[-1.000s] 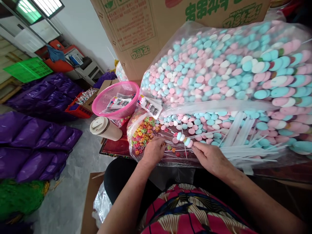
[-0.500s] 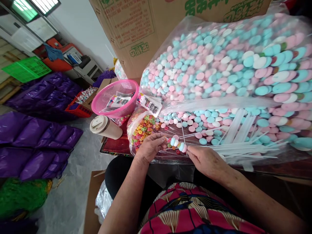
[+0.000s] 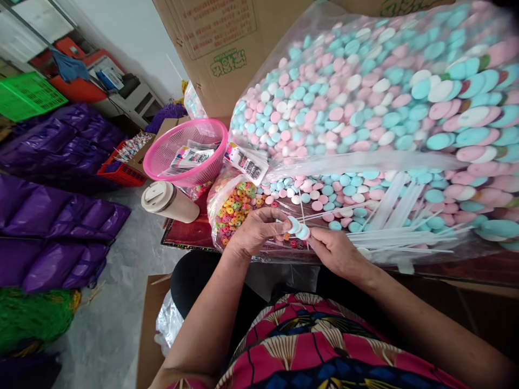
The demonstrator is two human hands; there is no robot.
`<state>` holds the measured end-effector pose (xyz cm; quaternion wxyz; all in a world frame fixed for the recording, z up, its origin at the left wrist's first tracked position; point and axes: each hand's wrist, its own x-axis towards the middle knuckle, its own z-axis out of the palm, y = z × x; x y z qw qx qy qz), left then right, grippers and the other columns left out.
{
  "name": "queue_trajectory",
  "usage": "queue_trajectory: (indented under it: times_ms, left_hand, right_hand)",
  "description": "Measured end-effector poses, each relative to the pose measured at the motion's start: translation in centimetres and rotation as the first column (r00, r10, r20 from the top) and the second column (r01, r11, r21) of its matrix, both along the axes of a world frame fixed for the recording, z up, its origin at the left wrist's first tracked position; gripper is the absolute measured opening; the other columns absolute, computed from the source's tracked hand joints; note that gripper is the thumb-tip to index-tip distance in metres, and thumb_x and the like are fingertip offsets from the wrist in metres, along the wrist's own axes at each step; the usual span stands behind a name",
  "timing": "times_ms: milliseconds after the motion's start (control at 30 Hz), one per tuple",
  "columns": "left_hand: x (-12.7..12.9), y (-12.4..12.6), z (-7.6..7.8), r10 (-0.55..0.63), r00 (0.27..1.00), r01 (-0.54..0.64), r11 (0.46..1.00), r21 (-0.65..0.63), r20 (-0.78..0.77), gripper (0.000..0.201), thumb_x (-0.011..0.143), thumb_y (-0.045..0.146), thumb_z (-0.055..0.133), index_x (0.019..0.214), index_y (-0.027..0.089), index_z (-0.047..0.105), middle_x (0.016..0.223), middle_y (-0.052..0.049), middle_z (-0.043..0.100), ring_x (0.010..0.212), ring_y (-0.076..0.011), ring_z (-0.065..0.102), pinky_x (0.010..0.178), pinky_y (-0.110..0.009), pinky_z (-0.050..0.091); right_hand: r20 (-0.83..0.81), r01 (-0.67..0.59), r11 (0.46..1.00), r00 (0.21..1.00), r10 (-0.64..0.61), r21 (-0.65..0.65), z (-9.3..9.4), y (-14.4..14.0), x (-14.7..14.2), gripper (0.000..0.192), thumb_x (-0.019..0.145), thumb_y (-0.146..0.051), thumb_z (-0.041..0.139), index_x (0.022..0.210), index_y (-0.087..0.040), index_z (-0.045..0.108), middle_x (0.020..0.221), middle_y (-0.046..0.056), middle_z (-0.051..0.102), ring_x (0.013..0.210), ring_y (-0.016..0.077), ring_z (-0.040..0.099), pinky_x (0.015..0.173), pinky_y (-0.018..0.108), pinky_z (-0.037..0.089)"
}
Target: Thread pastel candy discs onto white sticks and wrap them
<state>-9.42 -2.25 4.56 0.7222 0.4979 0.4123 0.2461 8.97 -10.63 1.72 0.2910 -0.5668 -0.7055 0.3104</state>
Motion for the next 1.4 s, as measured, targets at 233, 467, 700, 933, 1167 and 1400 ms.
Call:
queue_trajectory:
  times_ms: [233,467,700,933,1167,1400]
  left_hand:
    - [-0.2,0.0,-0.7,0.076,0.929,0.051,0.944,0.327,-0.363,0.025,0.073,0.032,0.063,0.091,0.015,0.066,0.074,0.0,0.063,0.057,-0.0084,0.051,0.054,-0.021,0.039]
    - [0.0,-0.9,-3.6,0.112,0.715,0.269,0.868,0.419,-0.69,0.001,0.067,0.017,0.061,0.066,0.016,0.061,0.058,0.003,0.056,0.056,-0.0101,0.048,0.054,-0.022,0.036]
    - [-2.0,2.3,-3.0,0.317,0.785,-0.098,0.912,0.398,-0.533,0.011,0.067,0.024,0.062,0.07,0.015,0.056,0.055,0.004,0.057,0.045,-0.009,0.05,0.045,-0.02,0.039]
    - [0.0,1.1,-2.7,0.5,0.547,0.083,0.766,0.638,-0.671,0.022,0.077,0.023,0.055,0.098,0.018,0.061,0.096,-0.009,0.065,0.088,-0.0228,0.062,0.075,-0.033,0.047]
    - [3.9,-0.2,-2.8,0.174,0.577,0.458,0.74,0.492,-0.798,0.014,0.08,0.023,0.05,0.079,0.017,0.062,0.089,-0.008,0.063,0.084,-0.0222,0.061,0.074,-0.033,0.047]
    - [3.6,0.1,-2.0,0.253,0.961,-0.256,0.967,-0.011,-0.113,0.022,0.065,0.029,0.069,0.078,0.014,0.06,0.072,-0.001,0.062,0.064,-0.013,0.061,0.065,-0.029,0.052]
  right_hand:
    - [-0.231,0.095,0.991,0.966,-0.114,-0.092,-0.1,-0.3,1.5,0.036,0.09,-0.039,0.039,0.059,-0.02,0.043,0.053,-0.004,0.044,0.051,0.0096,0.04,0.052,0.022,0.033]
    - [-0.161,0.162,0.982,0.971,-0.176,-0.099,-0.1,-1.0,3.0,0.037,0.088,-0.04,0.039,0.057,-0.021,0.042,0.051,-0.004,0.044,0.05,0.0099,0.04,0.051,0.022,0.033]
    - [-0.213,0.314,0.94,0.918,-0.336,-0.132,-0.5,-1.2,5.2,0.038,0.088,-0.045,0.042,0.058,-0.021,0.043,0.05,-0.005,0.041,0.048,0.0093,0.039,0.048,0.022,0.031]
    - [-0.198,0.325,0.933,0.915,-0.352,-0.154,-0.6,-1.5,6.0,0.039,0.088,-0.045,0.041,0.057,-0.021,0.044,0.049,-0.005,0.04,0.045,0.0087,0.037,0.047,0.022,0.029]
    - [-0.151,0.336,0.936,0.925,-0.349,-0.104,0.3,-1.4,6.0,0.037,0.087,-0.043,0.041,0.058,-0.021,0.043,0.051,-0.005,0.042,0.049,0.0096,0.04,0.05,0.021,0.032]
    - [-0.066,0.218,0.971,0.972,-0.225,-0.1,0.3,-2.1,4.6,0.035,0.088,-0.041,0.038,0.06,-0.02,0.044,0.052,-0.003,0.046,0.051,0.0106,0.041,0.051,0.022,0.032]
